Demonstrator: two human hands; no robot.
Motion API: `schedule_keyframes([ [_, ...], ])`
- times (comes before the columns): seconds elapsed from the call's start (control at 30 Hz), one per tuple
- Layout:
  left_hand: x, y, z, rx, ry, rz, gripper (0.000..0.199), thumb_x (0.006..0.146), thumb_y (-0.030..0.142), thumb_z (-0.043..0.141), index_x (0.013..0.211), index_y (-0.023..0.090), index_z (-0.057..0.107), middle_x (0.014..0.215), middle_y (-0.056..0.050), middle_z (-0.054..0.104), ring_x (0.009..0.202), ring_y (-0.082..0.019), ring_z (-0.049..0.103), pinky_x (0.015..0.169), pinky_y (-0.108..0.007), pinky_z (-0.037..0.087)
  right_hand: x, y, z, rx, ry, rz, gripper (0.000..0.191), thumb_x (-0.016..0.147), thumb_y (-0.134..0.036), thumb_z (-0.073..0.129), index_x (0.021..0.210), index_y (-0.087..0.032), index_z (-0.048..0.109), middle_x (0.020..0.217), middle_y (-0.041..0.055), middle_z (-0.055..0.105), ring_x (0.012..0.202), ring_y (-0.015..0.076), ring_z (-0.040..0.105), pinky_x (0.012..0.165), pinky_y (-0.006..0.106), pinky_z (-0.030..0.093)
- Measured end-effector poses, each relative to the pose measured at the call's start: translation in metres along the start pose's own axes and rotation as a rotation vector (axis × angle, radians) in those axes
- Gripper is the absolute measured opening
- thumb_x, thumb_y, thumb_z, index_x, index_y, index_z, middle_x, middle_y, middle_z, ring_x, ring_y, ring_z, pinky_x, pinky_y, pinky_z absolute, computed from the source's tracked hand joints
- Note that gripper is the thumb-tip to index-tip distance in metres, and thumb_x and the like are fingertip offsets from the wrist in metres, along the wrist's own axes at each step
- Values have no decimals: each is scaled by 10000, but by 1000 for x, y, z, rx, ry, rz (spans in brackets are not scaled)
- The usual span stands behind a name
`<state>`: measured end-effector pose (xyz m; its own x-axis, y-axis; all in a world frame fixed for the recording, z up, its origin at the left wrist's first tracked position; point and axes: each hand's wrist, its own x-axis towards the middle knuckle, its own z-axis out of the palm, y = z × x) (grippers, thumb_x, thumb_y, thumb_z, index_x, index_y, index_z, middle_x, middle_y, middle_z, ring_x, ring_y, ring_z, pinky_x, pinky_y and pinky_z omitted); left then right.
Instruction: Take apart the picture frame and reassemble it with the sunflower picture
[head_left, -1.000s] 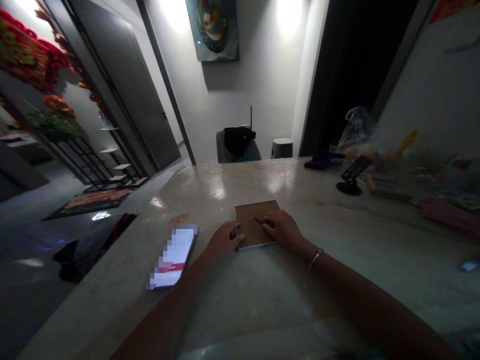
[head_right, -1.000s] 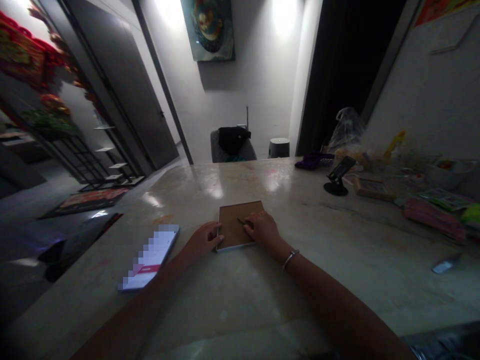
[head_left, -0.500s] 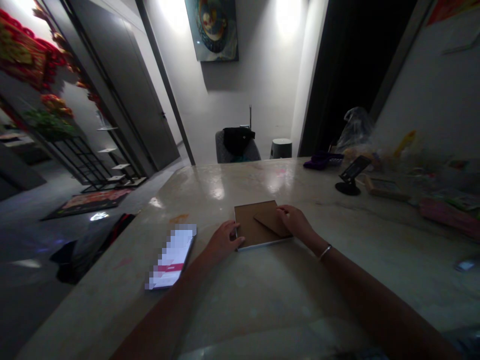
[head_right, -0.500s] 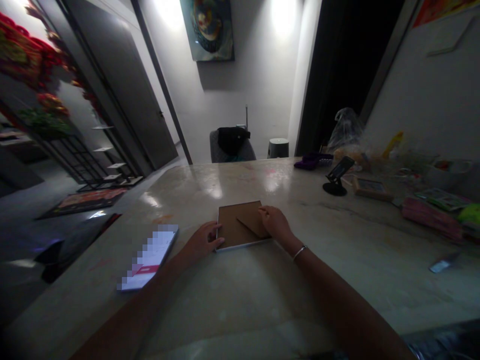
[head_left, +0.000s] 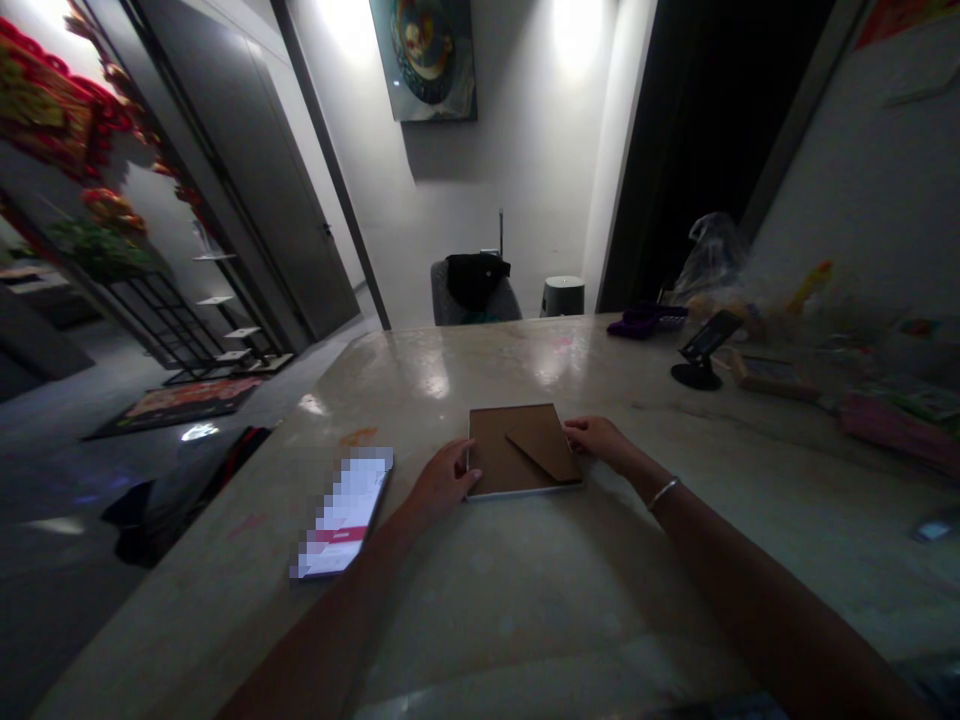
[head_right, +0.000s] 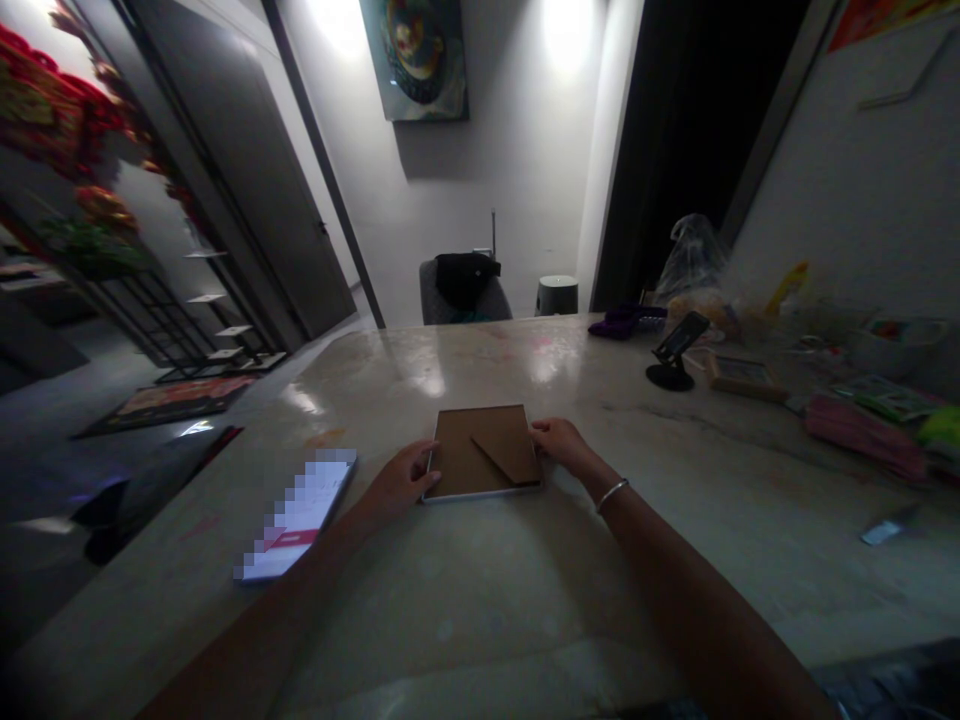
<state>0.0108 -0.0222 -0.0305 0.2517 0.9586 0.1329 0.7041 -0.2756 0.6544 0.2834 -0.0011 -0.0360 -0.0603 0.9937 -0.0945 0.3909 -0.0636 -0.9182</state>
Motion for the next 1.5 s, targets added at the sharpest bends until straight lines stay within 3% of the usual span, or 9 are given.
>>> schedule_keyframes([
  [0.2,2,-2,2,-165,37,8,483,721,197,521,1201,155,482,1276,-111,493,1075,-200,535,934,-365,409,-2,-3,-2,6,-34,48,245,774,-263,514,884,-115,675,791,54,696,608,115,591,552,209,430],
  [0.4,2,3,6,-306,28,-29,541,716,150,511,1249,162,420,1350,-104,417,1189,-187,445,996,-363,353,-1,-1,4,157,80,82,330,758,-202,537,1074,-106,545,973,110,669,760,149,639,612,229,490],
  [0.6,1,9,6,-502,11,-81,604,700,137,528,1284,159,375,1266,-124,507,1064,-209,551,895,-376,449,2,-2,7,281,12,27,312,747,-148,512,1057,-132,545,999,94,669,852,169,641,731,275,508],
  [0.7,1,9,4,-561,36,-129,568,737,211,523,1280,140,373,1230,-130,535,989,-202,591,834,-356,482,-2,-5,7,329,-36,-3,332,740,-161,528,1070,-137,537,979,80,674,860,159,634,760,269,494],
  [0.87,3,4,-1,-501,180,-225,474,779,407,471,1136,97,502,1106,-137,606,966,-215,590,811,-337,471,-9,-12,12,339,-211,-31,302,780,-307,506,1030,-145,556,920,67,671,764,155,630,641,253,490],
  [0.97,2,3,-3,-451,217,-216,450,756,469,473,1007,106,560,1006,-119,638,895,-216,601,779,-333,464,-10,-15,15,237,-116,-30,323,803,-413,459,935,-141,570,863,60,654,690,139,601,561,223,455],
  [1.13,2,4,-5,-437,218,-191,451,682,562,506,789,132,593,818,-75,653,773,-211,595,713,-327,448,-9,-13,17,183,22,-33,293,765,-443,483,823,-160,534,798,27,597,686,127,557,543,207,417],
  [1.5,3,5,-5,-549,209,-207,386,632,474,597,813,133,592,811,-69,638,742,-205,586,670,-317,444,-9,-13,22,92,-33,-83,286,739,-438,483,749,-157,533,707,1,560,642,124,507,572,232,378],
])
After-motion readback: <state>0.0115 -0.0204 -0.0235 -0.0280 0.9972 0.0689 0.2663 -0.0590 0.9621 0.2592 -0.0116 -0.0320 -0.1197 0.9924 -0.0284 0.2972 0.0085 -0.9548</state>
